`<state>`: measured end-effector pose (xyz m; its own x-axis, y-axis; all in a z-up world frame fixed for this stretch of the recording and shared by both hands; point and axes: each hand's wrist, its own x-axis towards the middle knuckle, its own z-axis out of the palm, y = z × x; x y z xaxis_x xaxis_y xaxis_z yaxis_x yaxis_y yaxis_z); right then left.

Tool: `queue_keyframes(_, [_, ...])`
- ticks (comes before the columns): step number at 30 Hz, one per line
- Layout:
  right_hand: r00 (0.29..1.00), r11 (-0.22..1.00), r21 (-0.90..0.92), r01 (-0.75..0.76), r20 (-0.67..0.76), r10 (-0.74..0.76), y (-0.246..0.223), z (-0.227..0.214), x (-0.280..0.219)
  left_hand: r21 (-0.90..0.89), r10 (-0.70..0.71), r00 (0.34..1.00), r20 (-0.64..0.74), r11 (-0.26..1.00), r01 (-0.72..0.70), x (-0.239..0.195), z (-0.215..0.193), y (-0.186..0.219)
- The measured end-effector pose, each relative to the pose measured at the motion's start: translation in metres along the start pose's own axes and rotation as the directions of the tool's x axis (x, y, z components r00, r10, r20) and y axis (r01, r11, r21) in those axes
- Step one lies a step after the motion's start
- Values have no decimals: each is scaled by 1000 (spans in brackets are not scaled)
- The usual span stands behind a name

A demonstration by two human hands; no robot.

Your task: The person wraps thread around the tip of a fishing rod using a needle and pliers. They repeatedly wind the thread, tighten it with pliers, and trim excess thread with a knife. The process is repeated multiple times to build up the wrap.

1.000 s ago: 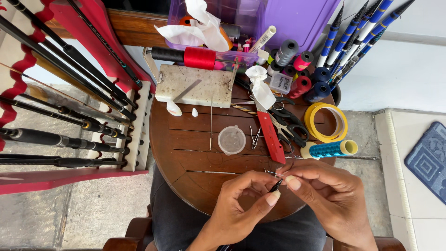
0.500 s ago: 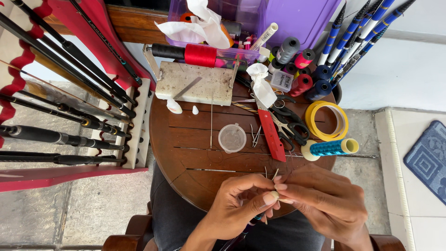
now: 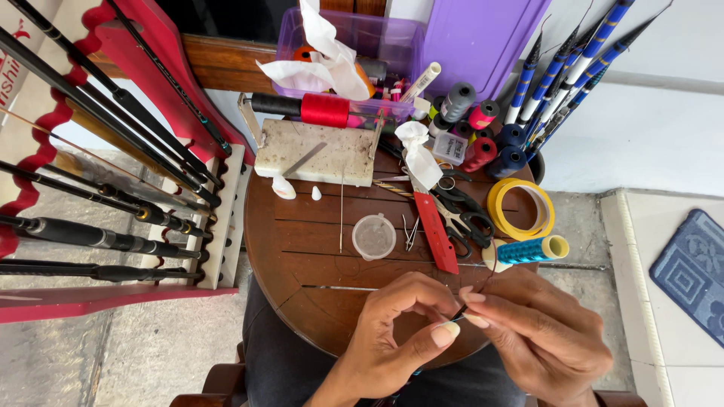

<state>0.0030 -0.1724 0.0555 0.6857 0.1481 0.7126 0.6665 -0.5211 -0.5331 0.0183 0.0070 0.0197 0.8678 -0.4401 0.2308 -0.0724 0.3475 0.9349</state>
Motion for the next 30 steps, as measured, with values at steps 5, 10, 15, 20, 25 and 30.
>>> queue_keyframes(5, [998, 998, -25, -56, -21, 56, -8, 0, -1, -29, 45, 994, -97, 998, -48, 3, 9, 4])
queue_keyframes(10, [932, 934, -111, -338, -179, 316, -20, 1, -15, 142, 103, 972, -213, 987, -73, 6, 8, 9])
queue_keyframes(15, [904, 909, -130, -397, -225, 363, -27, 0, -18, 293, 253, 936, -246, 940, -177, 10, 12, 12])
queue_keyframes(20, [898, 886, -199, -419, -232, 373, -37, -1, -12, 410, 367, 895, -252, 879, -245, 11, 18, 15])
queue_keyframes(25, [911, 882, -243, -403, -201, 361, -39, -1, -3, 540, 477, 843, -249, 791, -288, 13, 22, 19])
queue_keyframes(30, [934, 906, -245, -344, -188, 304, -38, 0, 3, 636, 543, 805, -239, 714, -293, 11, 25, 14])
